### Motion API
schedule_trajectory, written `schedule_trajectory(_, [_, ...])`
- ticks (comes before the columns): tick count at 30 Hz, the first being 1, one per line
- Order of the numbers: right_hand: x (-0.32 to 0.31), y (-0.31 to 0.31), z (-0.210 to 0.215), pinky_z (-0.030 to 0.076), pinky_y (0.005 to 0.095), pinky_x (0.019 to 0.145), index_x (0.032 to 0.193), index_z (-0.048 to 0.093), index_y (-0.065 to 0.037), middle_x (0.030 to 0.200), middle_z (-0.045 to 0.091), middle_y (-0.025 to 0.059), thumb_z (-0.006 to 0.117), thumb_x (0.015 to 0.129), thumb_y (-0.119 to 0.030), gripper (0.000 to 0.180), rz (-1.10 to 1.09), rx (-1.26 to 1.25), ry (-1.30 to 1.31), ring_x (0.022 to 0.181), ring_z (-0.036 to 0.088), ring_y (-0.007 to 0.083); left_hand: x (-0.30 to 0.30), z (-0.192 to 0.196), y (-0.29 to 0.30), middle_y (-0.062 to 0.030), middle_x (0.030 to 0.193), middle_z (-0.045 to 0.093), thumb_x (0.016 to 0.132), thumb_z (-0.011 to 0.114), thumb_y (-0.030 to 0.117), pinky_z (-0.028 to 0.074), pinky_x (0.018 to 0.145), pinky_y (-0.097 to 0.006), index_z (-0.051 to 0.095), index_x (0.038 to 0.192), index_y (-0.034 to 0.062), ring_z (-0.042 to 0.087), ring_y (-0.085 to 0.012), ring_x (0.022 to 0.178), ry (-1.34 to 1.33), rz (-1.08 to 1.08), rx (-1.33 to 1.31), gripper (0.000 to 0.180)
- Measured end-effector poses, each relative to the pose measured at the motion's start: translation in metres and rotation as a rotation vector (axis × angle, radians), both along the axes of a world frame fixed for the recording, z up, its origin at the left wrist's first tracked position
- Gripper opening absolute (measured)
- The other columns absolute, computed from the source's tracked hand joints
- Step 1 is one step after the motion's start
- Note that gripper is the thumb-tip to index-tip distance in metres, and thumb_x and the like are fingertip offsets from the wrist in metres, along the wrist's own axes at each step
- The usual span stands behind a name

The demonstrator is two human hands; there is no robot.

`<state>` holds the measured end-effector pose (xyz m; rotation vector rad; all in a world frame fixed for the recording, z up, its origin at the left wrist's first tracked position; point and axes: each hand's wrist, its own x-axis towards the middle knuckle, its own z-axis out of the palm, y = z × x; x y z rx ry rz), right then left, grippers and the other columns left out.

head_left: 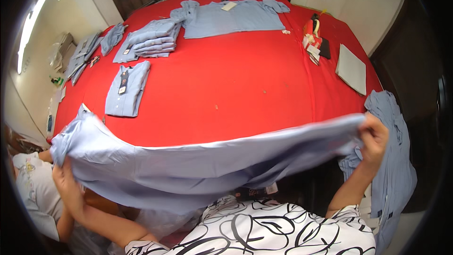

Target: The person folds blue collared shirts on a table using a cardboard guide, aligns the tags, and moves the finished garments into a stack before picking up a handful of buttons.

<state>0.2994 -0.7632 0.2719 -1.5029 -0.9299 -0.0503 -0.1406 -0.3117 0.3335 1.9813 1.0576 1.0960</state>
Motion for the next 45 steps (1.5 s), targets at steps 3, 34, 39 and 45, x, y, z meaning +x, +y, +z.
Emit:
schedule_trajectory(3, [0.036, -0.046, 0.023, 0.04, 0.0254, 0.051, 0.083, 0.069, -0.005, 0.082, 0.061, 0.0063, 0.072, 0.082, -0.003, 0.004, 0.614, 0.256, -0.04, 0.06, 0.054, 0.0128, -0.012, -0.004, 0.037, -0.0072, 0.106, 0.064, 0.099, 0.051, 0.018, 0.048, 0.083, -0.03, 0.06, 0.12, -0.0015, 0.059, -0.0155, 0.097, -0.207, -0.056, -0.059, 0.03])
schedule_trajectory(34, [0.07, 0.037, -0.245, 0.035, 0.0473, 0.104, 0.132, 0.052, -0.003, 0.134, 0.05, 0.0181, 0.06, 0.095, -0.034, 0.049, -0.741, -0.947, -0.242, 0.125, 0.045, 0.0333, 0.234, -0.286, 0.132, -0.0179, 0.133, 0.054, 0.096, 0.059, 0.028, 0.038, 0.105, -0.041, 0.056, 0.128, 0.0033, 0.048, -0.034, 0.126, 0.352, -0.249, 0.278, 0.041])
schedule_trajectory(39, [0.011, -0.033, -0.222, 0.047, 0.0381, 0.071, 0.106, 0.059, 0.001, 0.089, 0.053, 0.0123, 0.073, 0.085, -0.039, 0.048, -0.777, -1.022, 0.195, 0.076, 0.054, 0.0264, 0.126, -0.241, 0.028, -0.014, 0.084, 0.057, 0.088, 0.069, 0.039, 0.044, 0.072, -0.047, 0.054, 0.088, 0.0, 0.056, -0.0352, 0.081, 0.916, -0.017, 0.021, 0.041])
schedule_trajectory(45, [0.001, -0.011, -0.212, 0.046, 0.0362, 0.084, 0.105, 0.059, 0.004, 0.099, 0.061, 0.0119, 0.073, 0.081, -0.019, 0.036, -0.41, -0.714, 0.328, 0.091, 0.058, 0.0239, 0.099, -0.286, -0.029, -0.0033, 0.078, 0.048, 0.093, 0.065, 0.018, 0.042, 0.066, -0.032, 0.047, 0.087, 0.0041, 0.048, -0.0174, 0.071, 0.352, -0.195, -0.252, 0.023])
